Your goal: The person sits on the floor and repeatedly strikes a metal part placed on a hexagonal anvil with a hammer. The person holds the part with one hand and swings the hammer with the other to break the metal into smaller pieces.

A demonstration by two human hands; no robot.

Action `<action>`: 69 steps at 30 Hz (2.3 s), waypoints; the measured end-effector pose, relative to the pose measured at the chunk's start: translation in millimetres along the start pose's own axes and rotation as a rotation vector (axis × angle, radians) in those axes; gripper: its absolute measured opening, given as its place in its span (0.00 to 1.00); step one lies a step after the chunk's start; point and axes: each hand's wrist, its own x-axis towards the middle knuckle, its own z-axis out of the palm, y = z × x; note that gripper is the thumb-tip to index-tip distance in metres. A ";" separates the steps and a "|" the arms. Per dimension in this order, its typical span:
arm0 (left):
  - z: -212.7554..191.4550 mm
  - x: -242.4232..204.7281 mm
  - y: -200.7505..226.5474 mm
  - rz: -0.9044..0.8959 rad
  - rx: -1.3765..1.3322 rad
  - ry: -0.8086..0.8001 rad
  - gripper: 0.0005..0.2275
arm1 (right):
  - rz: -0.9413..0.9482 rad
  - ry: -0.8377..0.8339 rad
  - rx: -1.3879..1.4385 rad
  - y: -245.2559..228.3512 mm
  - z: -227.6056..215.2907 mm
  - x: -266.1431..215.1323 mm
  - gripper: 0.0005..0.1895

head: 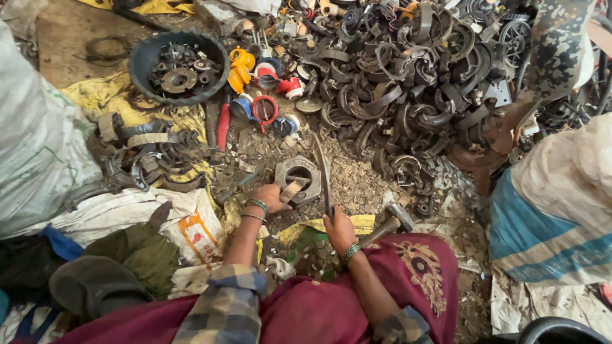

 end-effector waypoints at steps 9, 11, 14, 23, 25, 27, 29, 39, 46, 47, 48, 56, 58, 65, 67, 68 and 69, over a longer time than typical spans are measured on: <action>-11.8 19.3 10.7 0.268 -0.023 0.291 0.15 | 0.073 0.020 -0.005 -4.0 -10.3 -4.2 0.16; -8.5 23.9 13.5 0.335 -0.039 0.340 0.16 | 0.053 0.048 0.020 -14.9 -15.7 -5.0 0.16; 12.9 24.5 19.6 0.246 -0.007 0.395 0.11 | 0.044 0.056 0.013 -31.9 -25.8 -9.0 0.16; 11.1 24.5 27.6 0.204 0.073 0.465 0.06 | -0.049 0.145 0.014 -68.7 -48.4 -21.2 0.17; 5.3 23.9 39.1 0.211 0.076 0.472 0.06 | -0.012 0.139 0.000 -68.3 -47.3 -22.2 0.17; 5.2 22.0 47.9 0.195 0.065 0.472 0.06 | -0.013 0.134 -0.008 -68.2 -45.2 -21.2 0.17; 11.0 21.4 51.8 0.224 0.054 0.496 0.07 | -0.012 0.128 -0.012 -68.9 -45.1 -19.2 0.16; 41.7 42.3 22.7 0.273 -0.053 0.526 0.11 | -0.034 0.140 -0.035 -58.9 -35.7 -24.1 0.15; 42.2 34.9 21.7 0.164 -0.058 0.515 0.06 | 0.023 -0.177 -0.341 -31.1 -12.2 -19.3 0.15; 41.4 35.9 22.2 0.181 -0.043 0.515 0.05 | 0.042 -0.150 -0.246 -37.0 -18.4 -18.6 0.14; 40.5 38.7 22.6 0.197 -0.028 0.514 0.05 | 0.060 -0.124 -0.151 -45.2 -26.5 -20.3 0.14; 48.6 40.8 15.6 0.241 -0.130 0.587 0.05 | 0.050 0.235 0.175 -68.5 -49.3 -23.5 0.15; 49.6 36.7 19.8 0.208 -0.148 0.526 0.07 | 0.200 0.059 -0.020 -58.6 -36.6 -20.3 0.17; 40.9 39.1 30.7 0.235 -0.115 0.574 0.12 | 0.096 0.040 -0.142 -66.6 -40.9 -29.1 0.19; 49.9 39.0 30.8 0.207 -0.087 0.537 0.12 | 0.071 0.212 0.062 -65.5 -50.6 -31.3 0.18; 46.7 42.4 29.1 0.188 -0.054 0.530 0.11 | 0.004 0.271 0.051 -65.8 -51.8 -26.7 0.18; 46.6 42.5 26.8 0.172 -0.021 0.516 0.10 | -0.056 0.333 0.039 -64.2 -49.8 -24.2 0.18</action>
